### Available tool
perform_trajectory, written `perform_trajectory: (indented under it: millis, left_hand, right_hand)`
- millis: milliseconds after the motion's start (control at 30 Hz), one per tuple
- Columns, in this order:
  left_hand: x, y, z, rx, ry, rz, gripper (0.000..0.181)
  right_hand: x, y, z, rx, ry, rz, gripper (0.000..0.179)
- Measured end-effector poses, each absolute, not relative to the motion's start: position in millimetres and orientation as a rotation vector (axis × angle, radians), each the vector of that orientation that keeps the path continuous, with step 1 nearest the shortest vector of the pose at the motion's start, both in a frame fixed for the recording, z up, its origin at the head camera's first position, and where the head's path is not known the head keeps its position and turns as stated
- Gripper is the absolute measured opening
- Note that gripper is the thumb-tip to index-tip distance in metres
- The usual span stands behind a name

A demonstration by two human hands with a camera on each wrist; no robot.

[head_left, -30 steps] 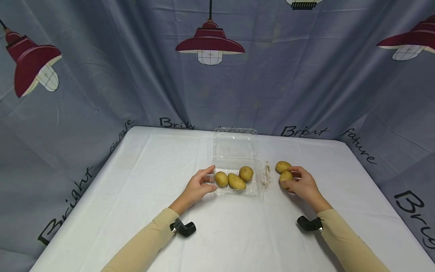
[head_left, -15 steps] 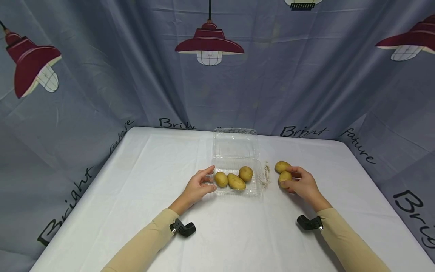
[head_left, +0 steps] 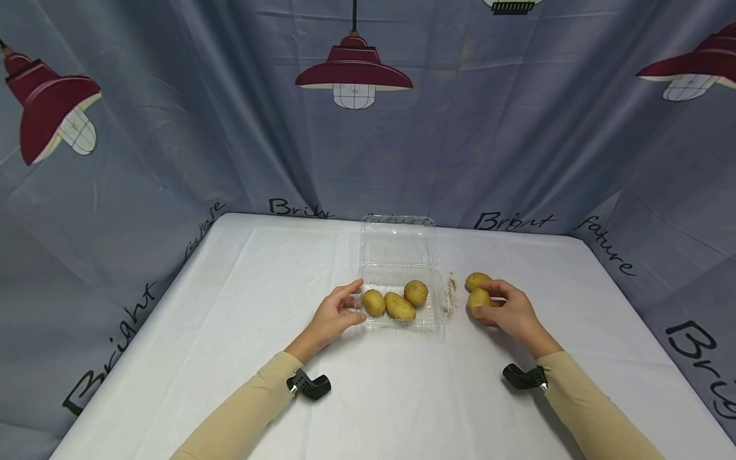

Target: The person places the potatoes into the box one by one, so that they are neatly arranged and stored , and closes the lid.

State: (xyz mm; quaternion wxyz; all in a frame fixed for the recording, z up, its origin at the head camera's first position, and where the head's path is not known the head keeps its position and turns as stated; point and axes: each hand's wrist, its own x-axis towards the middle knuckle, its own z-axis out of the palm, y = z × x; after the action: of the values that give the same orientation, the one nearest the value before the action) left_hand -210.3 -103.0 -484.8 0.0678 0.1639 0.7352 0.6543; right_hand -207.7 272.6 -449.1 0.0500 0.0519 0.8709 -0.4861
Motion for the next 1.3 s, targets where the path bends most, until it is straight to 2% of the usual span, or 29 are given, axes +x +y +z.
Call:
perform_trajectory:
  millis: [567,1300]
  left_hand:
    - [-210.7,-102.9,-485.1,0.506,2.204,1.975,0.077]
    - [-210.0,-103.7,-485.0,0.513,2.206,1.971,0.077]
  right_hand:
    - [-215.8,256.9,-428.2,-0.014,2.624,-1.535,0.063]
    - [-219.7,224.5,-404.6,-0.111,2.573,-1.521,0.063]
